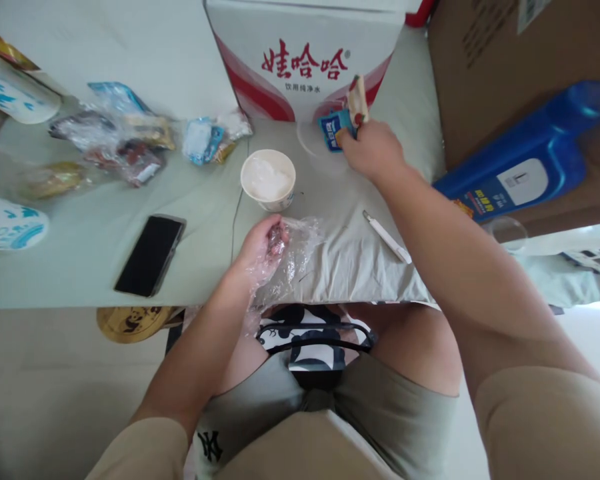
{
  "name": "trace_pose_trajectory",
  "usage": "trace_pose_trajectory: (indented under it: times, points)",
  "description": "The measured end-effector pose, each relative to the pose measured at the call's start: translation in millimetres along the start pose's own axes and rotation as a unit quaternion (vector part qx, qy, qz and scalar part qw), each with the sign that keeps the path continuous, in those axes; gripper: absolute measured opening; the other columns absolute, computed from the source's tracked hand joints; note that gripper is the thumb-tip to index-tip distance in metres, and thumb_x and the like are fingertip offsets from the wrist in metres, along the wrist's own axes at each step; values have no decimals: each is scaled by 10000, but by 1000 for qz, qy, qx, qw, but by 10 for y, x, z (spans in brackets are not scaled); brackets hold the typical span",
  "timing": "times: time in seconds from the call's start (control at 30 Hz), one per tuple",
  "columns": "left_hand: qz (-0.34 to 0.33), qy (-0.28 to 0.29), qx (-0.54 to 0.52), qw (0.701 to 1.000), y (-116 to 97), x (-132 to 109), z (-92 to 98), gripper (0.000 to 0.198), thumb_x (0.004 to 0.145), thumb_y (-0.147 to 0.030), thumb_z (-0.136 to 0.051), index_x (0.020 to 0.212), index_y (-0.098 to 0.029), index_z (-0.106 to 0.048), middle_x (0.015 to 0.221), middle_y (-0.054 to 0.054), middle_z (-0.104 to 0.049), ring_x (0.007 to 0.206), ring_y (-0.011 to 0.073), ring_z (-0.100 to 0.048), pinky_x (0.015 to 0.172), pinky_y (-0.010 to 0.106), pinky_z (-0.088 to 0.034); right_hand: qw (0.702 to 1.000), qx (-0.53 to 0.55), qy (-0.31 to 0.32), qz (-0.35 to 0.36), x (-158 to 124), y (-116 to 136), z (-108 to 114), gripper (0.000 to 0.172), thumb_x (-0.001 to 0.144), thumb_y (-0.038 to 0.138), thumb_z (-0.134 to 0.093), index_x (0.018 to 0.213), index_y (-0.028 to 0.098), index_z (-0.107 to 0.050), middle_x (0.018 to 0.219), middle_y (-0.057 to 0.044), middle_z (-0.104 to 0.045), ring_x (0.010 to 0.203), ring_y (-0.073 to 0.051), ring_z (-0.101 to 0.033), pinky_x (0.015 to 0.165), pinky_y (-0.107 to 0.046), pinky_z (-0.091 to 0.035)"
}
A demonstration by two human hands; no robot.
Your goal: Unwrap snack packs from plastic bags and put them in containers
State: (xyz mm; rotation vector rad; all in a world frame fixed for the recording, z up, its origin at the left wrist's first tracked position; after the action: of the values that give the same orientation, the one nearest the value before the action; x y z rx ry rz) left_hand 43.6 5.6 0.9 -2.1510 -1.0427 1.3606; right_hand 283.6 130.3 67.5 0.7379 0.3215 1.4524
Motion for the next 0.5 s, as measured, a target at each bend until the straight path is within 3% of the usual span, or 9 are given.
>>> trace_pose_trajectory:
  times: [0.1,0.17,0.27,0.33,0.4,0.5]
  points:
    - [27,41,-5,999,-55,-49,-2,336,1002,-297,-535,690,-183,-488,525,-38,-550,299,19,-340,333,156,-142,986,-149,22,-68,-128,96,117,715,990,628,-365,984,19,-740,1233,-234,-740,1294,-387,-676,942,-504,-511]
    - [52,115,-1,992,-70,-105,-21,350,979,-353,-606,698,-187,-481,522,-33,-568,287,16,-320,330,148,-139,992,-121,9,31,-533,242,169,642,937,599,-597,1293,72,-684,1349,-233,-706,1296,-427,-663,1040,-575,-499]
    - [93,263,1,960,-38,-227,-93,389,925,-414,-685,694,-193,-463,508,-16,-587,269,16,-264,321,147,-107,970,54,154,183,-1369,317,1,836,880,611,-714,1551,166,-489,1578,-233,-555,1418,-400,-587,1133,-598,-511]
    - [109,309,-8,945,-1,-274,-140,401,931,-417,-671,683,-196,-447,492,-5,-581,267,17,-244,320,145,-98,944,118,219,217,-1832,265,-147,975,823,665,-767,1597,182,-421,1637,-227,-497,1503,-405,-507,1187,-619,-475]
    - [111,286,-10,952,35,-244,-164,407,955,-422,-646,682,-196,-445,481,-9,-562,272,14,-232,328,144,-87,941,167,222,192,-2094,184,-247,940,811,678,-774,1557,194,-471,1598,-215,-548,1462,-383,-556,1162,-581,-508]
    - [102,193,33,975,79,-95,-136,410,982,-466,-616,703,-197,-484,498,-18,-545,289,18,-262,342,157,-98,965,181,171,84,-2175,39,-273,431,916,546,-682,1192,217,-715,1181,-132,-786,1085,-293,-750,957,-461,-606]
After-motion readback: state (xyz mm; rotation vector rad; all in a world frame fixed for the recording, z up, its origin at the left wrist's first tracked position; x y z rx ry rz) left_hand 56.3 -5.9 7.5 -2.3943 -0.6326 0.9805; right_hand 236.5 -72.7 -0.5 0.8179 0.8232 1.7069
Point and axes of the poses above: each hand's wrist, its own x-axis towards the middle knuckle, its own z-axis out of the back of the hand, y = z × x, the point moved 4 cm from there along x, towards the middle knuckle
